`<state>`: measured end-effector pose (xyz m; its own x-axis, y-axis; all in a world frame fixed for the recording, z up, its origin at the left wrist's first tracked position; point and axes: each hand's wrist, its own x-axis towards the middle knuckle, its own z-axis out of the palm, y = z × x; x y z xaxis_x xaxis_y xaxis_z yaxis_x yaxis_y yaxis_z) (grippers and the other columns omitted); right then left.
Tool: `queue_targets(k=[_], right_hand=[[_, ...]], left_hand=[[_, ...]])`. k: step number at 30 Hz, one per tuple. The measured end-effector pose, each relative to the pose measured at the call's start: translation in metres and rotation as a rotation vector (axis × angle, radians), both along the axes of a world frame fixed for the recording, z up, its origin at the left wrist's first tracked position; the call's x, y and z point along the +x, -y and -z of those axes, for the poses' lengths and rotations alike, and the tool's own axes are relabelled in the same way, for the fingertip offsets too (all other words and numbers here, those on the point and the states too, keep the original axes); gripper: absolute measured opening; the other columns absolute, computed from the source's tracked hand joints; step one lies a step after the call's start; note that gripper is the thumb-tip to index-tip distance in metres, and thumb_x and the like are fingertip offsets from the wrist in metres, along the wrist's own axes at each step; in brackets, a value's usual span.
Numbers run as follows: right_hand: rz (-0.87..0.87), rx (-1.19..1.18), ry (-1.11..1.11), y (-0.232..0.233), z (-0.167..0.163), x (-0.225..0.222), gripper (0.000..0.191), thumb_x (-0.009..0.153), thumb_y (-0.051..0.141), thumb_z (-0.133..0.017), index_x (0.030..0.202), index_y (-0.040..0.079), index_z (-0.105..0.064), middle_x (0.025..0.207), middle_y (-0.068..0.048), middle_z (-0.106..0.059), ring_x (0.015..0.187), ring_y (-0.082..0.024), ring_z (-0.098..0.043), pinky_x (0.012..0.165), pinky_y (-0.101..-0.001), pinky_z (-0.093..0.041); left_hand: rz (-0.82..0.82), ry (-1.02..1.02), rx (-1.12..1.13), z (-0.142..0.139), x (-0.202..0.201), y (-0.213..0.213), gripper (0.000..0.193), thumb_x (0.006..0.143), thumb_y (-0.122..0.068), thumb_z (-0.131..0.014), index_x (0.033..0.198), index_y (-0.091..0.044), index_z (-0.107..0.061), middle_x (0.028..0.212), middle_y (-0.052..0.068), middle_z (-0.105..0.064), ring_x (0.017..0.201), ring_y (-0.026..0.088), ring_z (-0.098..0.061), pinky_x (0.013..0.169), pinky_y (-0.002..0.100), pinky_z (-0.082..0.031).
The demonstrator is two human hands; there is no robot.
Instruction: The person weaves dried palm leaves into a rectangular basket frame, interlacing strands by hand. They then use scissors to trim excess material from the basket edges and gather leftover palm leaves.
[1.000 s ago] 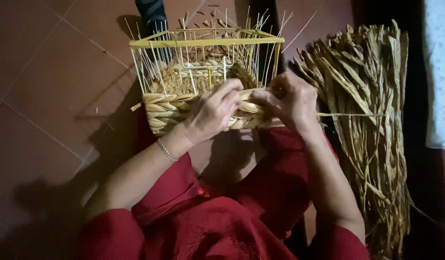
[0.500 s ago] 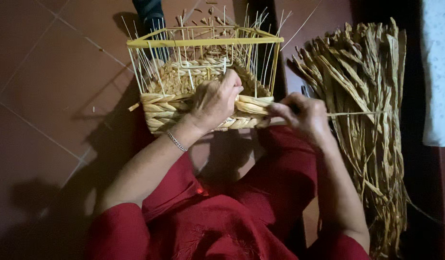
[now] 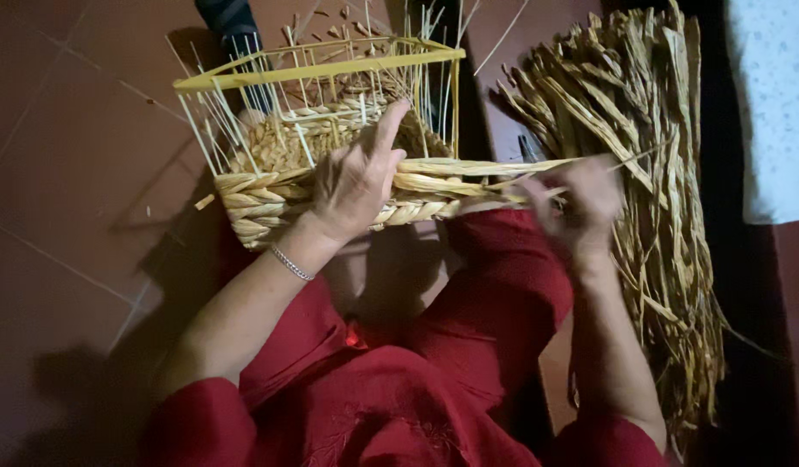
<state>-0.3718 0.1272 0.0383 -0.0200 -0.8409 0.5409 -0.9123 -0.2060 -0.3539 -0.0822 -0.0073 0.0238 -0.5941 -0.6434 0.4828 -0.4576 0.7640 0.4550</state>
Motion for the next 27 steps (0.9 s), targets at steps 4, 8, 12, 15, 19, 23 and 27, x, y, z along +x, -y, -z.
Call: queue_targets(k=[4, 8, 12, 15, 19, 23, 27], right_hand=[[-0.148, 0.138, 0.004, -0.004, 0.034, 0.024, 0.038, 0.087, 0.020, -0.085, 0.116, 0.002, -0.070, 0.110, -0.013, -0.072, 0.098, -0.028, -0.067, 0.083, -0.0388, -0.056], [-0.282, 0.182, 0.020, 0.001, 0.028, 0.029, 0.035, 0.080, 0.014, -0.081, 0.112, 0.004, -0.071, 0.106, -0.013, -0.074, 0.100, -0.033, -0.069, 0.086, -0.0457, -0.053], [-0.055, 0.626, 0.224, -0.007, -0.001, 0.027, 0.023, 0.091, 0.018, -0.084, 0.105, 0.006, -0.071, 0.094, -0.013, -0.071, 0.085, -0.026, -0.067, 0.075, -0.0378, -0.054], [-0.170, 0.578, 0.323, -0.010, -0.012, 0.023, 0.023, 0.092, 0.014, -0.080, 0.108, 0.004, -0.068, 0.102, -0.013, -0.070, 0.090, -0.024, -0.069, 0.078, -0.0357, -0.056], [-0.305, 0.587, 0.392, -0.001, 0.005, 0.030, 0.037, 0.087, 0.012, -0.079, 0.120, 0.001, -0.065, 0.110, -0.012, -0.072, 0.095, -0.023, -0.071, 0.078, -0.0352, -0.058], [-0.231, 0.723, 0.706, -0.007, 0.016, 0.024, 0.032, 0.092, 0.011, -0.073, 0.122, 0.002, -0.066, 0.106, -0.013, -0.072, 0.090, -0.021, -0.073, 0.070, -0.0303, -0.059], [-0.166, 0.645, 0.736, -0.012, -0.003, 0.020, 0.024, 0.099, 0.010, -0.069, 0.123, 0.006, -0.069, 0.107, -0.010, -0.074, 0.089, -0.017, -0.074, 0.068, -0.0253, -0.062]], left_hand=[[-0.075, 0.060, -0.243, 0.011, -0.005, 0.000, 0.035, 0.106, -0.005, -0.065, 0.136, -0.003, -0.049, 0.089, 0.017, -0.064, 0.058, 0.018, -0.062, 0.042, 0.025, -0.049], [-0.011, 0.291, -0.136, 0.018, -0.011, 0.007, 0.012, 0.100, 0.008, -0.060, 0.112, 0.007, -0.064, 0.085, 0.018, -0.066, 0.051, 0.015, -0.058, 0.036, 0.027, -0.045], [0.102, 0.211, 0.153, 0.016, -0.020, 0.014, 0.023, 0.094, 0.015, -0.053, 0.110, 0.010, -0.069, 0.067, 0.016, -0.065, 0.046, 0.018, -0.057, 0.035, 0.031, -0.043], [0.194, 0.014, 0.336, 0.014, -0.025, 0.013, 0.021, 0.093, 0.011, -0.054, 0.108, 0.010, -0.070, 0.068, 0.016, -0.067, 0.052, 0.021, -0.062, 0.042, 0.033, -0.047], [0.255, -0.195, 0.195, 0.009, -0.025, 0.006, 0.022, 0.092, 0.012, -0.054, 0.107, 0.011, -0.071, 0.088, 0.018, -0.068, 0.073, 0.024, -0.065, 0.062, 0.032, -0.055], [0.309, -0.134, 0.155, -0.006, -0.018, 0.009, 0.034, 0.093, 0.013, -0.049, 0.123, 0.005, -0.065, 0.113, 0.015, -0.069, 0.091, 0.019, -0.068, 0.085, 0.028, -0.063], [0.237, 0.149, 0.746, -0.033, -0.005, 0.012, 0.048, 0.091, 0.008, -0.053, 0.137, -0.003, -0.061, 0.100, 0.013, -0.072, 0.065, 0.017, -0.064, 0.060, 0.031, -0.058]])
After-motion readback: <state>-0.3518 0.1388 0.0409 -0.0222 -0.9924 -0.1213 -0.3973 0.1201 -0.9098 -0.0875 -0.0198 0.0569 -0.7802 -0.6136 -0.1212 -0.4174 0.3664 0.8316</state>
